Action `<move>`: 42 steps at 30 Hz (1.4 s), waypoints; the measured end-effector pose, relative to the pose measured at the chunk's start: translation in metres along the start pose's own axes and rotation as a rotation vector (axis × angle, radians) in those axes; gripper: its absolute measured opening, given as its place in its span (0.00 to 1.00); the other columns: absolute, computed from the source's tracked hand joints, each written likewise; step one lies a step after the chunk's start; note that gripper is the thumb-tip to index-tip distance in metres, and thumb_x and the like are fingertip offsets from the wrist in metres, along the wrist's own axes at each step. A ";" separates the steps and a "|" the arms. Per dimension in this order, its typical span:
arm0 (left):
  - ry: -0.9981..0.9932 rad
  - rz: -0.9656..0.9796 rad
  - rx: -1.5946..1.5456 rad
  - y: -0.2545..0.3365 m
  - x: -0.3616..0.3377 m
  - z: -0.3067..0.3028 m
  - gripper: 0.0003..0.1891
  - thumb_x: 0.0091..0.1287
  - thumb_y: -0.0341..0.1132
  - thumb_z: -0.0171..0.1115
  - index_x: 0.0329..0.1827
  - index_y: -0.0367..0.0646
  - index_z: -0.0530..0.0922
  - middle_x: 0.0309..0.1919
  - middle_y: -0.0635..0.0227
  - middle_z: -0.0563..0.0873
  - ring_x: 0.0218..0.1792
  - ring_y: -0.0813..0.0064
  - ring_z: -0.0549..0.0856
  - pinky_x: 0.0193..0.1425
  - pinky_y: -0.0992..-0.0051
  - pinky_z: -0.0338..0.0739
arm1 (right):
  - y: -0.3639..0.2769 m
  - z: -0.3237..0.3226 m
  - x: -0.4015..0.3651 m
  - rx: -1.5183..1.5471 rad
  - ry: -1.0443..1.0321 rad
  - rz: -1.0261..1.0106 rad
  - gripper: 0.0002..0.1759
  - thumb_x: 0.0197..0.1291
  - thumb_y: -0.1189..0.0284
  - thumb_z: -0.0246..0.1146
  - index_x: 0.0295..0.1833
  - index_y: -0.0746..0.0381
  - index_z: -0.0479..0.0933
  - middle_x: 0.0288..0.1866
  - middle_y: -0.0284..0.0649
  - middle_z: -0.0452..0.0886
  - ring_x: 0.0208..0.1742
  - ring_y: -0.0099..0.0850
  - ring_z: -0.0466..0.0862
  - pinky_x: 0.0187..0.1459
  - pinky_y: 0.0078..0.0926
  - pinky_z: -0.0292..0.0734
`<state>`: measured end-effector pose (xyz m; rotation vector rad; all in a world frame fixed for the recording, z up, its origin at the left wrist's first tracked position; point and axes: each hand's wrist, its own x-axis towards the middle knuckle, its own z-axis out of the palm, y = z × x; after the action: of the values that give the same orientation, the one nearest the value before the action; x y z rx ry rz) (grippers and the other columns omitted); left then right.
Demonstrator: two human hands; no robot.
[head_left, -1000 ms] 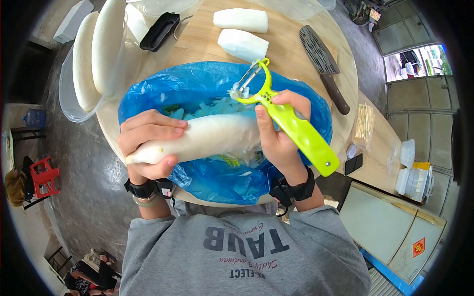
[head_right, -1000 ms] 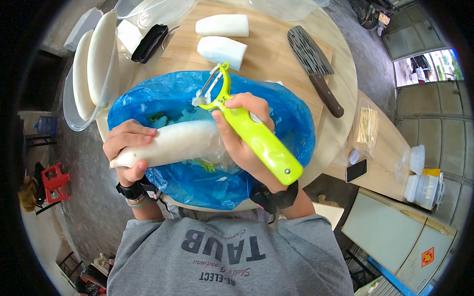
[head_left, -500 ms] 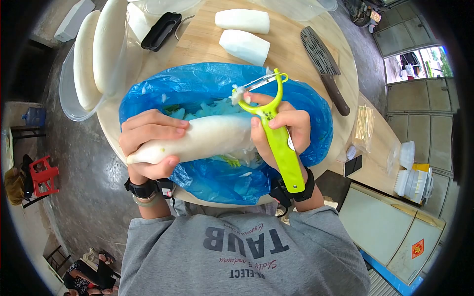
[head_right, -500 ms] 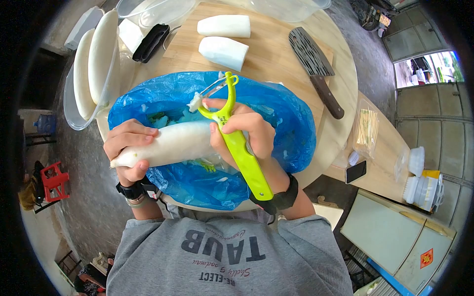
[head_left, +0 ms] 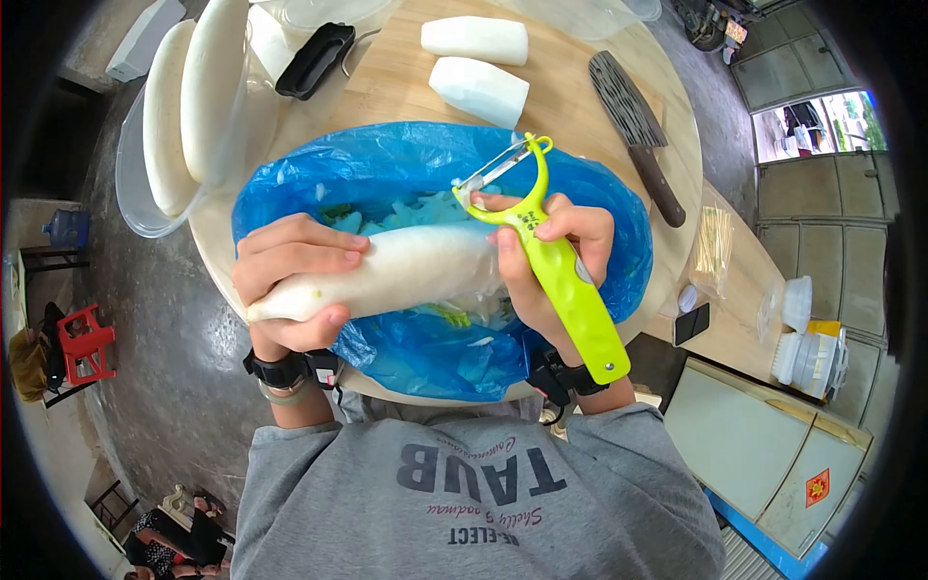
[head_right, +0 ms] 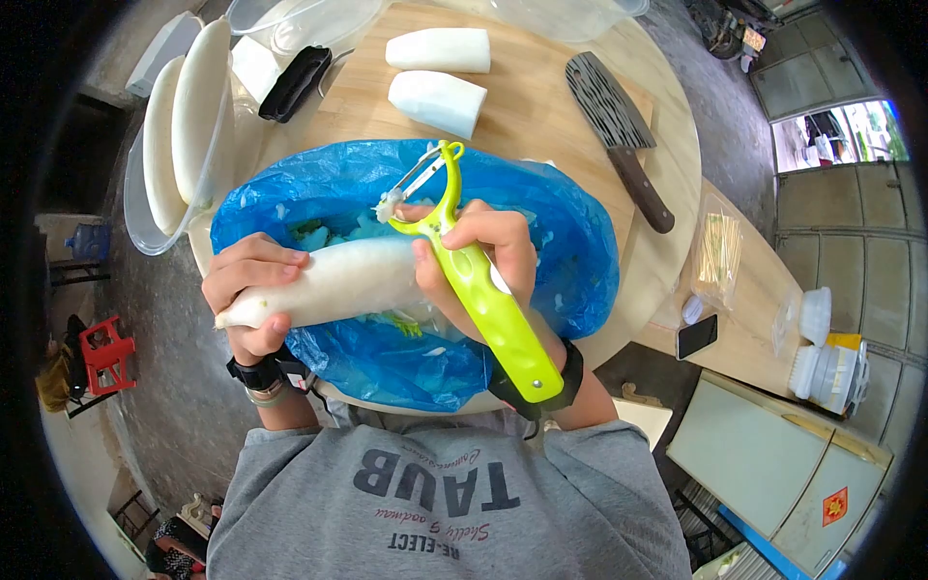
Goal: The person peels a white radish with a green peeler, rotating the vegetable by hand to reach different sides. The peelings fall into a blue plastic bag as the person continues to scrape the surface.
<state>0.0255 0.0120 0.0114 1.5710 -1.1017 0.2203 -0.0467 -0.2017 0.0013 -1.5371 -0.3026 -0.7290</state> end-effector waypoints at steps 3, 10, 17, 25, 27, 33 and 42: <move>-0.001 0.003 -0.002 0.000 0.000 0.000 0.17 0.44 0.43 0.64 0.29 0.35 0.79 0.26 0.55 0.83 0.25 0.68 0.82 0.26 0.78 0.74 | -0.008 -0.007 0.000 -0.249 -0.033 0.010 0.18 0.49 0.84 0.60 0.40 0.59 0.61 0.28 0.36 0.70 0.27 0.20 0.74 0.31 0.15 0.67; -0.009 0.015 -0.002 0.000 0.001 0.000 0.17 0.44 0.42 0.64 0.29 0.35 0.79 0.26 0.55 0.83 0.25 0.68 0.82 0.26 0.78 0.74 | -0.009 -0.008 0.008 0.086 0.120 0.392 0.12 0.54 0.80 0.57 0.41 0.61 0.62 0.35 0.36 0.71 0.35 0.21 0.76 0.37 0.15 0.70; -0.001 0.004 -0.010 0.000 0.002 0.001 0.17 0.43 0.43 0.64 0.29 0.36 0.79 0.26 0.55 0.83 0.25 0.68 0.82 0.26 0.78 0.74 | -0.012 -0.011 0.007 0.090 0.038 0.447 0.09 0.53 0.78 0.60 0.41 0.65 0.72 0.33 0.38 0.78 0.36 0.22 0.79 0.38 0.16 0.72; -0.003 0.001 -0.012 -0.001 0.000 0.000 0.17 0.44 0.42 0.64 0.29 0.35 0.79 0.27 0.55 0.83 0.25 0.68 0.82 0.26 0.78 0.74 | -0.012 -0.011 0.011 -0.292 -0.213 0.029 0.17 0.42 0.71 0.67 0.42 0.62 0.78 0.26 0.37 0.78 0.25 0.27 0.76 0.29 0.22 0.70; 0.000 -0.004 -0.022 0.000 0.001 0.001 0.17 0.44 0.43 0.64 0.29 0.35 0.79 0.27 0.55 0.83 0.25 0.68 0.82 0.26 0.78 0.74 | -0.004 -0.012 0.011 -0.355 -0.222 -0.190 0.17 0.41 0.68 0.67 0.40 0.61 0.79 0.21 0.34 0.75 0.22 0.26 0.74 0.26 0.22 0.66; -0.007 0.005 -0.034 -0.001 0.000 0.001 0.18 0.45 0.43 0.64 0.30 0.35 0.79 0.27 0.55 0.82 0.26 0.67 0.82 0.26 0.77 0.74 | -0.007 -0.015 0.016 -0.532 -0.286 -0.291 0.20 0.47 0.57 0.64 0.37 0.65 0.79 0.18 0.32 0.69 0.21 0.27 0.67 0.28 0.24 0.59; -0.013 -0.047 -0.111 0.001 0.000 0.004 0.23 0.44 0.45 0.62 0.35 0.32 0.78 0.29 0.55 0.80 0.28 0.66 0.79 0.30 0.75 0.73 | -0.007 0.004 0.018 -0.407 -0.333 -0.220 0.24 0.46 0.54 0.60 0.40 0.63 0.78 0.23 0.35 0.73 0.26 0.31 0.68 0.35 0.27 0.61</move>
<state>0.0232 0.0082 0.0105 1.4989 -1.0681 0.1160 -0.0366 -0.2016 0.0180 -2.0395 -0.6073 -0.7338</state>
